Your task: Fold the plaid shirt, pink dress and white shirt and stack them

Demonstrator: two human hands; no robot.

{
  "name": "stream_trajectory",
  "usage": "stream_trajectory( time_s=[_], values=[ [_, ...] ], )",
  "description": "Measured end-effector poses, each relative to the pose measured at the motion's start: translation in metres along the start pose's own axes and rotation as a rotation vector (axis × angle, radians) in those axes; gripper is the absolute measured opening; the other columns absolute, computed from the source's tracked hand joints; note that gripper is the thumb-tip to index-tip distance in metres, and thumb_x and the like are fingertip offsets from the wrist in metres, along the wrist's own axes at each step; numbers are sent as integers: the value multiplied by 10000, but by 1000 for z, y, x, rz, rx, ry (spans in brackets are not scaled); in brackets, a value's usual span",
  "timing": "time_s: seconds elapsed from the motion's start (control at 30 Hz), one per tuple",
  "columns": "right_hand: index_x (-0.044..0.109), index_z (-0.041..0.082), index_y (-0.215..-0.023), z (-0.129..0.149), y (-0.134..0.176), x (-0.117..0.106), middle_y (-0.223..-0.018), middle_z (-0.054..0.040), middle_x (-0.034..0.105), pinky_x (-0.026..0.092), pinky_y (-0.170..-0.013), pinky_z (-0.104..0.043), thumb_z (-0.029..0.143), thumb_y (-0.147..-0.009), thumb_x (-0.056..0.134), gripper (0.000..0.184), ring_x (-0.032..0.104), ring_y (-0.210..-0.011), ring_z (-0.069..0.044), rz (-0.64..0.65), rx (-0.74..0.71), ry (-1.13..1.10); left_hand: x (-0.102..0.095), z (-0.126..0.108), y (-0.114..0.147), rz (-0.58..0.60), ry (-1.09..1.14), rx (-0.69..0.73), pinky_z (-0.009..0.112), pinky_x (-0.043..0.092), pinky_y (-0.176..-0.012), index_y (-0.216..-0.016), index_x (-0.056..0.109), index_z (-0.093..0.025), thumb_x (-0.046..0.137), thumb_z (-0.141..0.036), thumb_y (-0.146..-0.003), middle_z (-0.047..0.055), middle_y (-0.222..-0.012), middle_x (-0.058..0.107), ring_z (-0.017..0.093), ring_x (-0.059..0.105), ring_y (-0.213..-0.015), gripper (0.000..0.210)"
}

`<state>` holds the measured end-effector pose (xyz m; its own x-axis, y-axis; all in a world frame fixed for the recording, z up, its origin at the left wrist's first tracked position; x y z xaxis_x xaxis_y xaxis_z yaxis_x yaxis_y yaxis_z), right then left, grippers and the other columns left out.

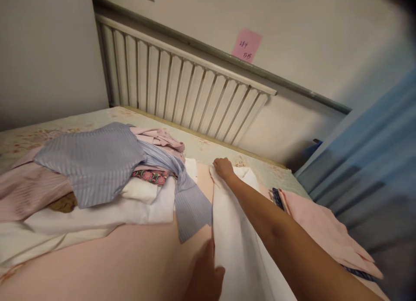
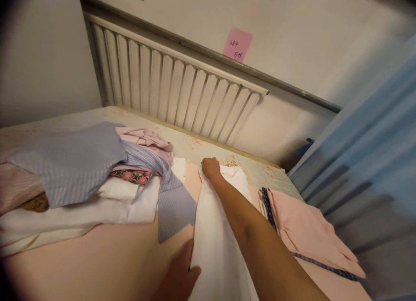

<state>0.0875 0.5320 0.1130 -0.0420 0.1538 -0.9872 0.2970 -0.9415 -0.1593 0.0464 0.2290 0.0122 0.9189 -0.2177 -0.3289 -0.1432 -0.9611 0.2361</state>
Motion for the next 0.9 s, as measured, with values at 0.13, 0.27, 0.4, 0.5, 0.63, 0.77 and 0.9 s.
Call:
stream_trajectory(
  time_s=[0.13, 0.27, 0.4, 0.5, 0.63, 0.77, 0.9],
  values=[
    [679, 161, -992, 0, -18, 25, -1076, -141, 674, 345, -897, -358, 441, -948, 442, 369, 509, -1104, -270, 54, 3, 11, 6, 9, -4, 4, 2, -17, 263, 342, -1040, -1307, 469, -203, 470, -88, -626, 77, -1312, 567, 197, 500, -1215, 691],
    [689, 172, -908, -7, -37, 44, -1007, -99, 685, 413, -872, -342, 453, -910, 544, 317, 576, -1023, -233, 130, 10, -43, 17, 28, -10, 66, -22, -71, 301, 308, -1087, -1426, 361, -193, 482, -112, -632, 80, -1433, 472, 226, 421, -1313, 807],
    [605, 160, -1093, -25, -50, 49, -1106, -58, 620, 512, -836, -388, 406, -916, 574, 304, 612, -951, -192, 91, 33, -146, 20, 41, -15, 104, 5, -66, 335, 327, -1085, -1507, 199, -222, 493, -142, -640, 61, -1473, 432, 250, 397, -1342, 919],
    [626, 145, -1045, -40, -46, 54, -1027, -50, 649, 514, -798, -351, 361, -943, 524, 261, 621, -900, -180, 10, 74, -213, 19, 42, -15, 115, 11, -78, 330, 344, -1074, -1515, 175, -229, 487, -128, -632, 58, -1455, 458, 243, 434, -1315, 942],
    [685, 160, -917, -46, -35, 56, -865, -24, 699, 462, -717, -256, 320, -949, 410, 319, 615, -799, -157, -95, 82, -289, 14, 35, -11, 79, -10, -97, 296, 354, -1060, -1504, 216, -189, 466, -98, -648, 74, -1439, 476, 214, 471, -1283, 897],
    [667, 170, -1024, -57, -28, 31, -969, -50, 704, 445, -791, -266, 322, -952, 336, 372, 613, -885, -171, -226, 77, -314, 8, 26, -5, -13, -64, -106, 289, 352, -1059, -1496, 236, -157, 417, -79, -695, 86, -1465, 443, 202, 484, -1274, 825],
    [630, 152, -1135, -63, -6, 10, -1129, -108, 667, 400, -956, -339, 283, -960, 293, 401, 579, -1069, -211, -294, 5, -300, 7, 22, -4, -33, -104, -73, 280, 400, -1021, -1484, 270, -150, 405, -74, -686, 90, -1417, 503, 195, 522, -1240, 813]
  ],
)
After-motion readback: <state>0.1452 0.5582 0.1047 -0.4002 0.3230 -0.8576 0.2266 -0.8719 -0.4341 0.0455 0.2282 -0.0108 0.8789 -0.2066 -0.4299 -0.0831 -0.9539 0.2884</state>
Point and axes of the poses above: each hand's wrist, its own y-axis away from the middle knuckle, its own x-axis out of the palm, z = x × y, the point moved 9 cm from there along -y, towards the middle knuckle
